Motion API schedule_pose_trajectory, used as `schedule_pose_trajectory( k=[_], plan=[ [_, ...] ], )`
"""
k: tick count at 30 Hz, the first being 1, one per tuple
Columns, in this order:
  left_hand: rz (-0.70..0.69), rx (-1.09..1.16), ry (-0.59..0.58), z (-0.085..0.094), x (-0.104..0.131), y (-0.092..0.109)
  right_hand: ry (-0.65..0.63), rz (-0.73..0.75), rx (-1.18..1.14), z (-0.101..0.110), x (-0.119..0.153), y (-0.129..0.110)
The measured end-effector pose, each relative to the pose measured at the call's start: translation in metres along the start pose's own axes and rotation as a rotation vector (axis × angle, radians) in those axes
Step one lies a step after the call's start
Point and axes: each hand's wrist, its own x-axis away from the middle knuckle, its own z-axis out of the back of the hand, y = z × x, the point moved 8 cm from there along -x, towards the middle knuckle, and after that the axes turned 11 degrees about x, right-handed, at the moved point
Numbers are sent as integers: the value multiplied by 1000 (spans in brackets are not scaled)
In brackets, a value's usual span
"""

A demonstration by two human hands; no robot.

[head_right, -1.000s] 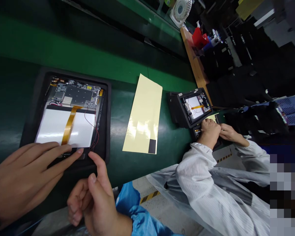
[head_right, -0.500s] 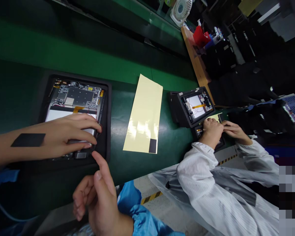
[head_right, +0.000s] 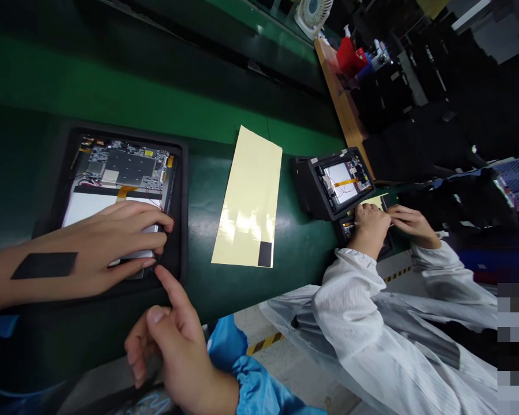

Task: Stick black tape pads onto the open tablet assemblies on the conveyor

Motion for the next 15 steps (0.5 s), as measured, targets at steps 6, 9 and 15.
schedule_pose_trajectory(
  k=[6,9,15],
  plan=[
    [31,1,11,-4,3,0,-90,-21,259,-2,2,-4],
    [39,14,16,-5,5,-1,-104,-15,493,-4,4,-14],
    [62,53,21,-6,4,-1,-134,56,997,-10,4,-28]
  ],
)
